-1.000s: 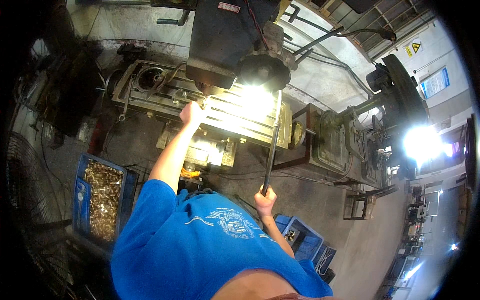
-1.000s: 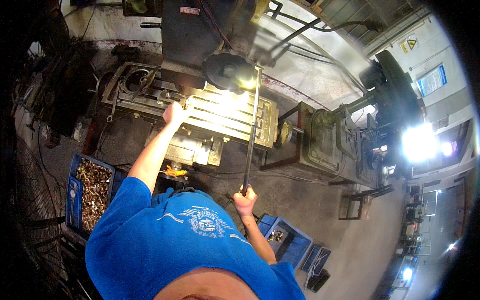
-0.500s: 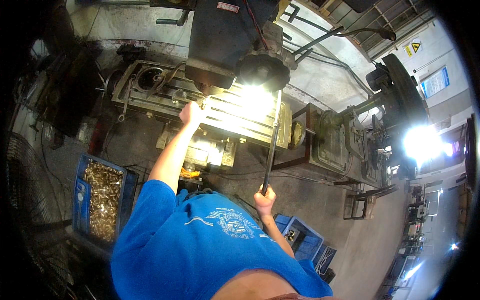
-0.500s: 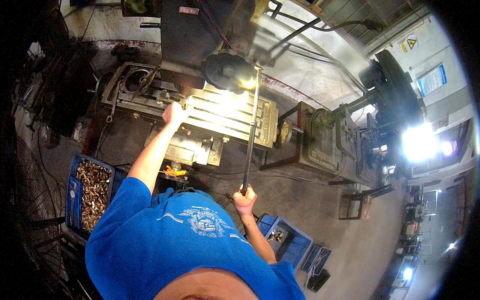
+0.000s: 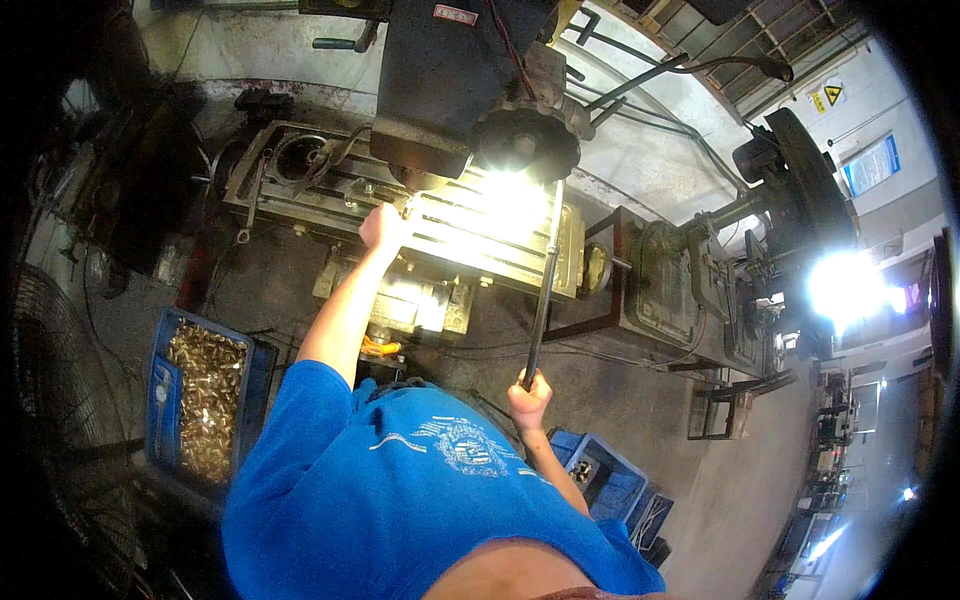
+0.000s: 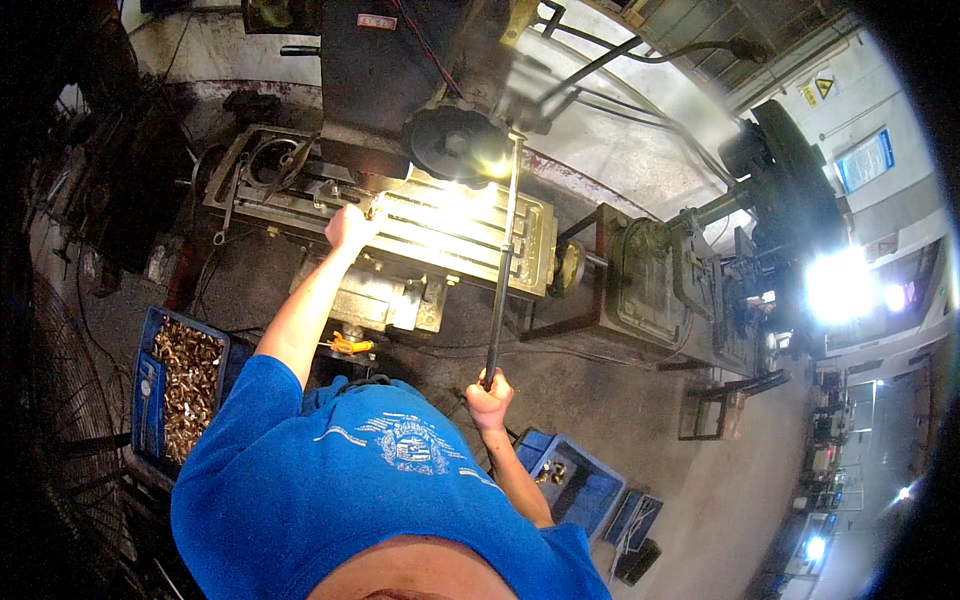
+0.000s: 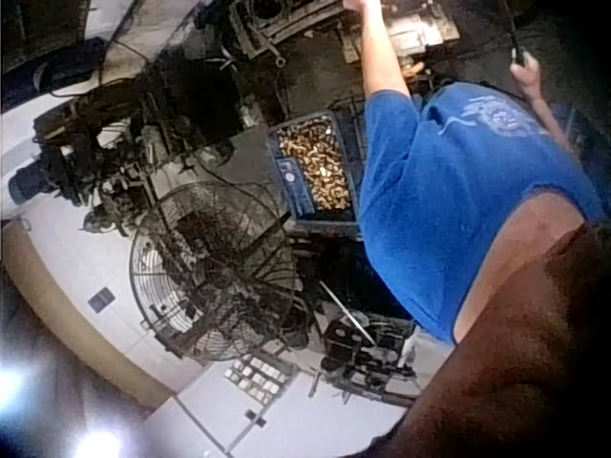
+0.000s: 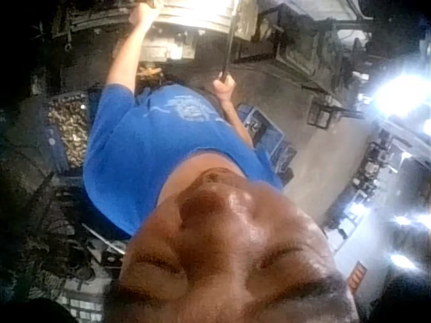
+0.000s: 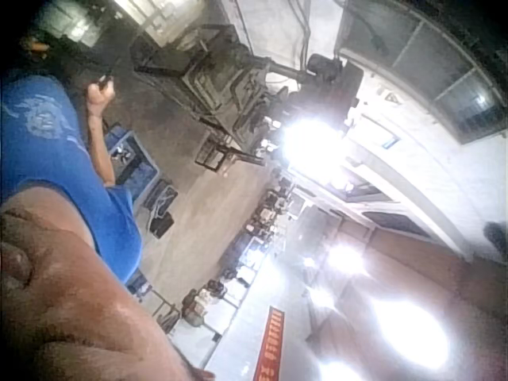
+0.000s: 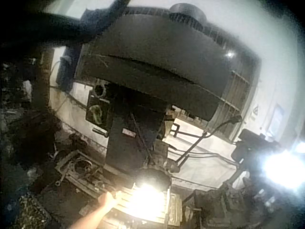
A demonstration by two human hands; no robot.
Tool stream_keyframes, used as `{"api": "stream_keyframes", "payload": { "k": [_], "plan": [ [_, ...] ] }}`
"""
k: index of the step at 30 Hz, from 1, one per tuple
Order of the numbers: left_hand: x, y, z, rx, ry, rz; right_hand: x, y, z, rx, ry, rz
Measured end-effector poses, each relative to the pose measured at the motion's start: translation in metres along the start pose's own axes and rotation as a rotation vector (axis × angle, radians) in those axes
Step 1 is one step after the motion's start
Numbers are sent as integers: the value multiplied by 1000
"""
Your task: The person repeatedly loads small brass parts into a drill press, operates the lever to drill, and removes the finished parts. They place the drilled parts into a blue bin and occasionally use a dial caliper to measure a part.
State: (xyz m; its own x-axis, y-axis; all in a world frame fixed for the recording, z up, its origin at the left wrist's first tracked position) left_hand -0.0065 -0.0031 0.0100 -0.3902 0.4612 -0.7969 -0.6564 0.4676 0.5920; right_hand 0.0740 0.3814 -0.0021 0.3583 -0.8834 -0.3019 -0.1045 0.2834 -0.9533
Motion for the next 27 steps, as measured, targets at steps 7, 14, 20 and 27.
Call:
{"api": "stream_keyframes", "payload": {
  "k": [7,14,20,27],
  "plan": [
    [5,-4,-4,10,20,-1,2,-3,0,12,11,9],
    [6,-5,-5,9,29,-7,1,-3,-1,-14,0,2],
    [3,-2,-2,13,26,1,2,3,-2,0,21,14],
    [1,-1,-1,1,8,-4,2,4,-3,-26,6,-10]
  ]
}}
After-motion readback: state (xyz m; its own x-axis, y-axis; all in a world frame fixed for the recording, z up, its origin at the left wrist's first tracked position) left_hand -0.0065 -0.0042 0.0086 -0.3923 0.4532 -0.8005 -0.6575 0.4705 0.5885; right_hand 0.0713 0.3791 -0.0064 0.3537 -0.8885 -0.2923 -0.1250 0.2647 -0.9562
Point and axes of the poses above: each hand's wrist, its own z-axis away from the middle knuckle, its own x-axis out of the palm, y = z × x, the point moved 1 cm from there along -z, towards the middle knuckle, and after that the axes turned 9 degrees about -y, right-handed, at the moved point
